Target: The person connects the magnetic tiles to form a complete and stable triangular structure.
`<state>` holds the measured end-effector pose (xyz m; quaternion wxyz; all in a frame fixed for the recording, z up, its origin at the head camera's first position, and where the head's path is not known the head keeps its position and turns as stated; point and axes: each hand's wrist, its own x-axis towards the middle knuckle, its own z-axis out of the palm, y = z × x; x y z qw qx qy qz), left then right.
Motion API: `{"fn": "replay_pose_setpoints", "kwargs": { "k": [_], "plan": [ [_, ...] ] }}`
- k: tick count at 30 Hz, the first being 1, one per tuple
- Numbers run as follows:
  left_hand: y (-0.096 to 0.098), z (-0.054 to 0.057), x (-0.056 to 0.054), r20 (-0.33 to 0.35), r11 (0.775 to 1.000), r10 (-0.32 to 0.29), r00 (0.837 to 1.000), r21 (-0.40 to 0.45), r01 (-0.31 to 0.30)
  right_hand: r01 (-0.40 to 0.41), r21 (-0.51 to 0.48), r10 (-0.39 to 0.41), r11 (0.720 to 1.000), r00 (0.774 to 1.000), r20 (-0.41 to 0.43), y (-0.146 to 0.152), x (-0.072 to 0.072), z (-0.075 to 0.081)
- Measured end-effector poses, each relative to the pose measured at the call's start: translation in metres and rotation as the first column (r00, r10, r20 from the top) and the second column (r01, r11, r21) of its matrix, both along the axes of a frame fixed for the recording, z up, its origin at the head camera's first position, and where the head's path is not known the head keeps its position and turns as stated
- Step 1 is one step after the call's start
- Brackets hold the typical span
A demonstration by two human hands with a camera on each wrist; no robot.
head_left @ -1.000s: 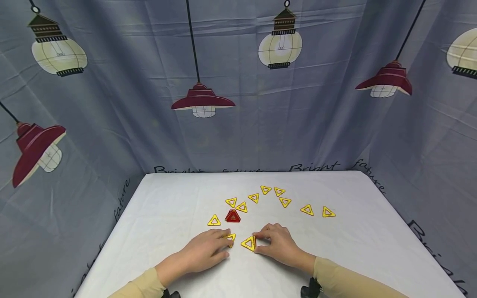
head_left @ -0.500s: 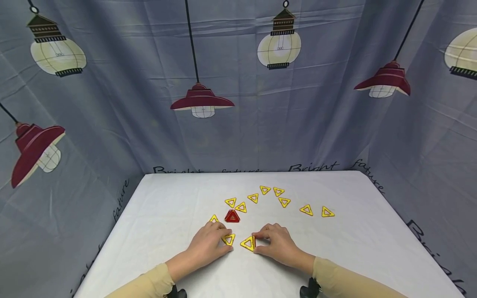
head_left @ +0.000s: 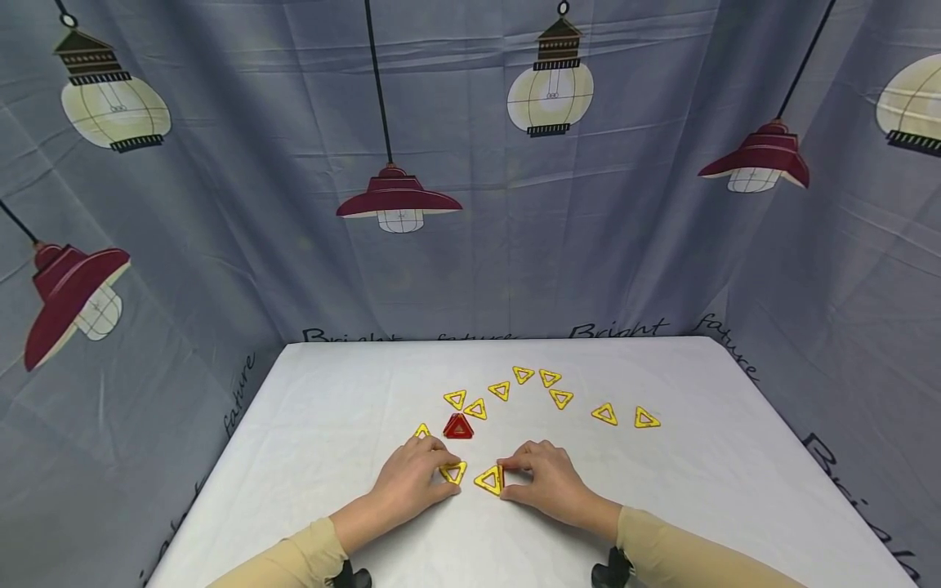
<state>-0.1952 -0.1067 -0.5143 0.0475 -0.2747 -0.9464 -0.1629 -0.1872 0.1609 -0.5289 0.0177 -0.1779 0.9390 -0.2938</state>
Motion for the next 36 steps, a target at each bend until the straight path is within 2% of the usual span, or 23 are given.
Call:
{"fn": "replay_pose_setpoints", "kwargs": {
  "k": [14, 21, 28, 36],
  "plan": [
    [-0.0012, 0.0004, -0.0002, -0.007, 0.999, -0.030, 1.000, 0.031, 0.030, 0.012, 0.007, -0.012, 1.000, 1.000, 0.006, -0.0009, -0.0002, 0.0003],
    [-0.0010, -0.0007, -0.0011, 0.098, 0.993, -0.024, 0.995, 0.115, 0.013, 0.011, 0.006, -0.011, 1.000, 1.000, 0.003, -0.0012, 0.0002, -0.0001],
    [0.0021, 0.0003, -0.0046, 0.231, 0.963, -0.085, 0.969, 0.267, 0.021, 0.017, 0.010, -0.017, 1.000, 1.000, -0.002, -0.0009, -0.0003, -0.0008],
    [0.0042, -0.0003, -0.0077, 0.237, 0.958, -0.107, 0.966, 0.284, 0.037, 0.013, 0.008, -0.013, 1.000, 1.000, -0.009, -0.0010, -0.0002, -0.0012]
  ]
}}
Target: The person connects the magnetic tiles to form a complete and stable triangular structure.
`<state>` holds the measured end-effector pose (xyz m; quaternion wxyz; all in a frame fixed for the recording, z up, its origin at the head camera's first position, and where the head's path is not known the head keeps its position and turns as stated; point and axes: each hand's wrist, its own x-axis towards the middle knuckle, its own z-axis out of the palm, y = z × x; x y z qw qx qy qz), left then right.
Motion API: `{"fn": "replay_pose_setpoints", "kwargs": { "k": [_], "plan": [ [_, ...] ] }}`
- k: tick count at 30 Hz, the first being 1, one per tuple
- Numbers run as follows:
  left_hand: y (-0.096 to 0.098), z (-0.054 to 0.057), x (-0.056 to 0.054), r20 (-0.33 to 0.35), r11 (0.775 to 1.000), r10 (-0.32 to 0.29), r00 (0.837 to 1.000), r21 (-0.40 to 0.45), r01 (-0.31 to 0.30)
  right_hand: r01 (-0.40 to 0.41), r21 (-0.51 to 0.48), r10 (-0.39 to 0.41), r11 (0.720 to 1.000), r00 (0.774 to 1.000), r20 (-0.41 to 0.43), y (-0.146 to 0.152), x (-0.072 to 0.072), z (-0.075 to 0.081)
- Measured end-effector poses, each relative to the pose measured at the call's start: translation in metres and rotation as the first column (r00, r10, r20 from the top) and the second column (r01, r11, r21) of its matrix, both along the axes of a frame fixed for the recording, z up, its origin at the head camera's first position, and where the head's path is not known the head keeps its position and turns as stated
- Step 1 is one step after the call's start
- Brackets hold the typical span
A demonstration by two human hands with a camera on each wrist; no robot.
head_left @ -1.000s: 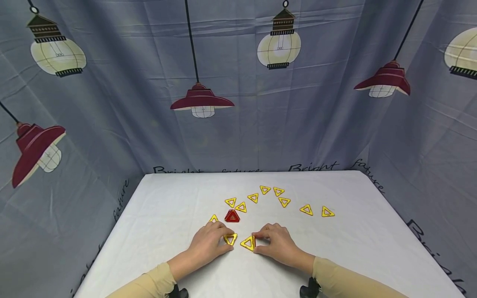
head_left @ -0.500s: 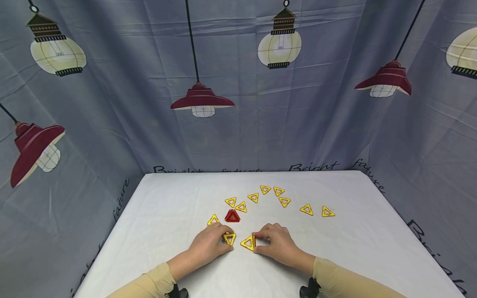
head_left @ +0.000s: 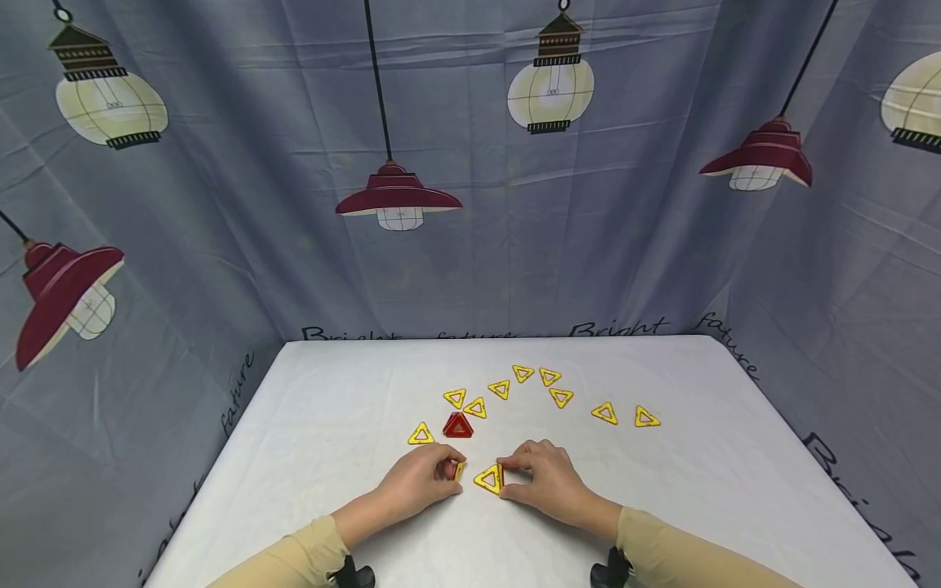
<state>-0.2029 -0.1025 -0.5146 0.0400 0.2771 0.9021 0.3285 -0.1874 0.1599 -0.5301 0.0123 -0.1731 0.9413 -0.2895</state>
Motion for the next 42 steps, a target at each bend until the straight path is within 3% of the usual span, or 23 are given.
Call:
{"fn": "replay_pose_setpoints", "kwargs": {
  "k": [19, 31, 42],
  "plan": [
    [-0.005, 0.001, -0.006, 0.052, 0.999, -0.028, 0.998, -0.026, 0.030, -0.018, 0.076, 0.021, 0.997, 0.999, -0.033, -0.001, 0.001, 0.004],
    [0.008, 0.003, -0.013, 0.049, 1.000, -0.026, 0.998, -0.009, 0.026, -0.084, 0.144, 0.092, 0.986, 0.994, -0.053, 0.000, -0.005, 0.010],
    [0.020, 0.003, -0.014, 0.064, 0.999, -0.047, 0.997, 0.015, 0.046, -0.091, 0.172, 0.101, 0.981, 0.993, -0.053, -0.004, -0.006, 0.012]
  ]
}}
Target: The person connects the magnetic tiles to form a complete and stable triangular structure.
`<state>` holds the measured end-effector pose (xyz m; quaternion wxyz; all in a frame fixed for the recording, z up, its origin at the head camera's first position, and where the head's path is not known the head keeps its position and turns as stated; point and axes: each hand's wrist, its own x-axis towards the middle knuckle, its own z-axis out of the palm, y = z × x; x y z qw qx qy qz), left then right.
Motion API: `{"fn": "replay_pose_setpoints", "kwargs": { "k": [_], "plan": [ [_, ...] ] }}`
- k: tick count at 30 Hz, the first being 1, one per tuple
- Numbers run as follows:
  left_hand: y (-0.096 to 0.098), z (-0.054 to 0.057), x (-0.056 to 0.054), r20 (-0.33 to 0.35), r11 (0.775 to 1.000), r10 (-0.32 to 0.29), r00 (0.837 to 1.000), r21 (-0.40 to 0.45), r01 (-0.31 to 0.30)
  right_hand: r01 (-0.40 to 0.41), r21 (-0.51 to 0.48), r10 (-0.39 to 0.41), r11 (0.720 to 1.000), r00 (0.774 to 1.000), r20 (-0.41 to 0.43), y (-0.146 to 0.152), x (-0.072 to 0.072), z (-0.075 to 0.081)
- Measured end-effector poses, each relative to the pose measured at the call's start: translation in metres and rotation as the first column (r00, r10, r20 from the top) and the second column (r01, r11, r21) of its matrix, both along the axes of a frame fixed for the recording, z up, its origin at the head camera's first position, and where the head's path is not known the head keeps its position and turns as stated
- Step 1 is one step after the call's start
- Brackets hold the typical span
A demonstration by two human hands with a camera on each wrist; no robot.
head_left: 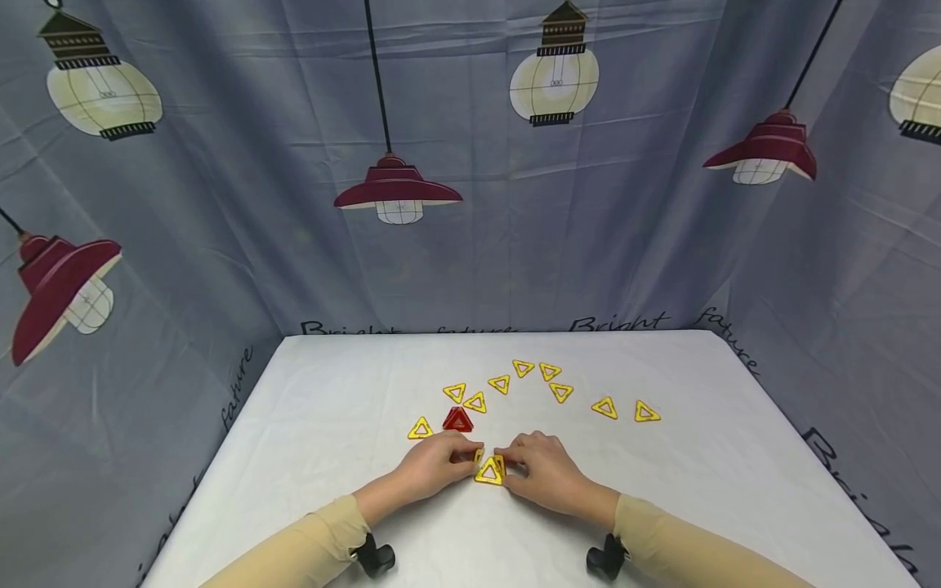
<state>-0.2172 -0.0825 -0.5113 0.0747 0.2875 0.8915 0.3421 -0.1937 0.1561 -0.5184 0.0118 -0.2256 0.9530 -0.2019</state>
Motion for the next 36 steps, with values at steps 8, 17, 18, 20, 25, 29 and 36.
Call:
{"fn": "replay_pose_setpoints", "kwargs": {
  "k": [8, 17, 18, 20, 25, 29, 36],
  "plan": [
    [0.0036, -0.0023, -0.0009, -0.016, 1.000, -0.027, 1.000, 0.005, 0.027, -0.013, -0.013, 0.013, 1.000, 1.000, -0.028, -0.0008, -0.0011, -0.0019],
    [0.0050, -0.0028, -0.0010, -0.068, 0.999, -0.045, 0.997, -0.017, 0.044, -0.031, -0.035, 0.030, 0.999, 0.999, -0.038, -0.0010, -0.0011, -0.0012],
    [0.0052, -0.0026, -0.0011, -0.072, 0.999, -0.049, 0.996, -0.020, 0.048, -0.033, -0.038, 0.031, 0.999, 0.999, -0.038, -0.0011, -0.0013, -0.0012],
    [0.0057, -0.0025, -0.0017, -0.077, 0.998, -0.056, 0.995, -0.024, 0.054, -0.037, -0.046, 0.036, 0.998, 0.999, -0.039, -0.0013, -0.0014, -0.0012],
    [0.0049, -0.0012, -0.0026, -0.050, 0.998, -0.069, 0.996, -0.017, 0.068, -0.032, -0.077, 0.031, 0.997, 0.999, -0.019, -0.0023, -0.0028, -0.0017],
    [0.0034, 0.0013, -0.0030, -0.021, 0.997, -0.081, 0.996, -0.007, 0.081, -0.023, -0.102, 0.023, 0.995, 1.000, 0.001, -0.0030, -0.0049, -0.0024],
    [0.0021, 0.0017, -0.0031, 0.001, 0.997, -0.083, 0.997, -0.001, 0.083, -0.012, -0.130, 0.016, 0.991, 0.999, 0.029, -0.0046, -0.0062, -0.0029]
  ]
}}
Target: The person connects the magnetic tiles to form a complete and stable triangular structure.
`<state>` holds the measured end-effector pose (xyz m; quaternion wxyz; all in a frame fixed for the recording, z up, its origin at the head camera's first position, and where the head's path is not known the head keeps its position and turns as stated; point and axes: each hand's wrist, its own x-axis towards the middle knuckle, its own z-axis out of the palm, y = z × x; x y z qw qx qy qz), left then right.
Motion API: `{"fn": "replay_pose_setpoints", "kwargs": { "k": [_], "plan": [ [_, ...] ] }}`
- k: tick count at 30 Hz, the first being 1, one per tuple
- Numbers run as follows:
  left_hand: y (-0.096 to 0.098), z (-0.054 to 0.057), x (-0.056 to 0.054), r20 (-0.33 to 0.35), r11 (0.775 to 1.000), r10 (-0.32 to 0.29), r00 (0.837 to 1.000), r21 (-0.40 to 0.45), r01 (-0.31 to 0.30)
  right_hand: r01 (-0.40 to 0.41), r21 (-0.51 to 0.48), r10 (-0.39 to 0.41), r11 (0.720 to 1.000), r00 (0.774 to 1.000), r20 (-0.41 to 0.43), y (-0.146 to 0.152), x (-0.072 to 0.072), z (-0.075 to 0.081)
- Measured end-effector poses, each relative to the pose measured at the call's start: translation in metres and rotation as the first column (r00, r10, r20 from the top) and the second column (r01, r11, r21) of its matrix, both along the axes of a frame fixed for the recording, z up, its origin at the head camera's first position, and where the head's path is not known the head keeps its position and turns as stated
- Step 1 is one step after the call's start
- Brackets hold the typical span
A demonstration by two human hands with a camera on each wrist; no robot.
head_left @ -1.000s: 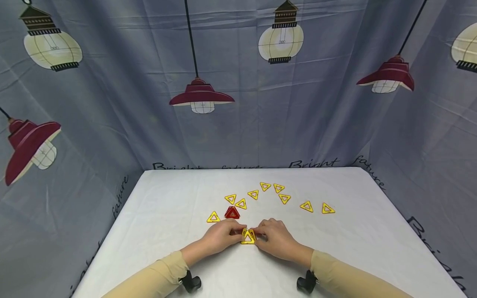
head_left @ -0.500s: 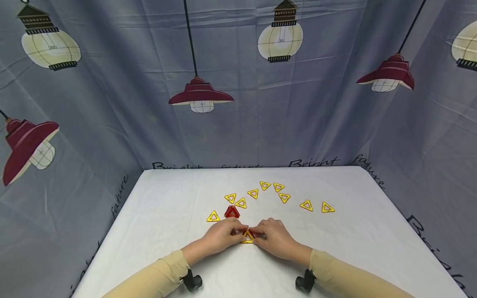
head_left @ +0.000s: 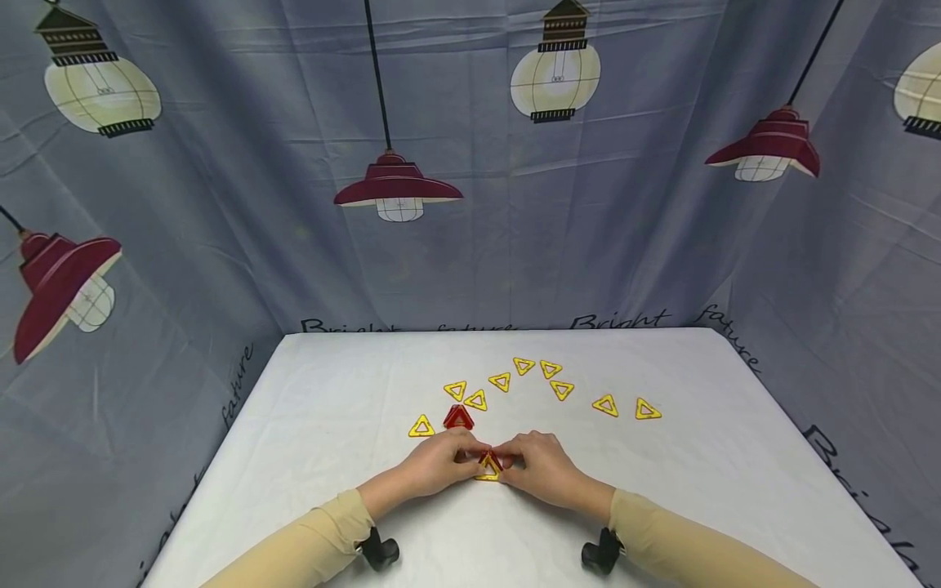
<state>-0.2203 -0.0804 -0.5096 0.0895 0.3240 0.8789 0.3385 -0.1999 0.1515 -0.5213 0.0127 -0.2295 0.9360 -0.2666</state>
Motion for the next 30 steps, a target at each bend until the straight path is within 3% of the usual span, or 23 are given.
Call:
{"fn": "replay_pose_setpoints", "kwargs": {
  "k": [9, 19, 30],
  "plan": [
    [0.002, -0.005, 0.003, 0.019, 0.998, 0.058, 0.998, 0.038, -0.058, -0.008, 0.011, 0.008, 1.000, 1.000, 0.029, 0.001, -0.002, -0.002],
    [0.003, -0.004, 0.007, -0.061, 0.994, 0.105, 0.993, -0.021, -0.106, -0.031, 0.038, 0.031, 0.999, 1.000, 0.005, 0.007, -0.001, -0.002],
    [0.010, -0.007, 0.001, -0.126, 0.992, 0.125, 0.984, -0.014, -0.128, 0.033, 0.005, -0.033, 0.999, 0.999, -0.018, 0.015, 0.000, -0.004]
  ]
}}
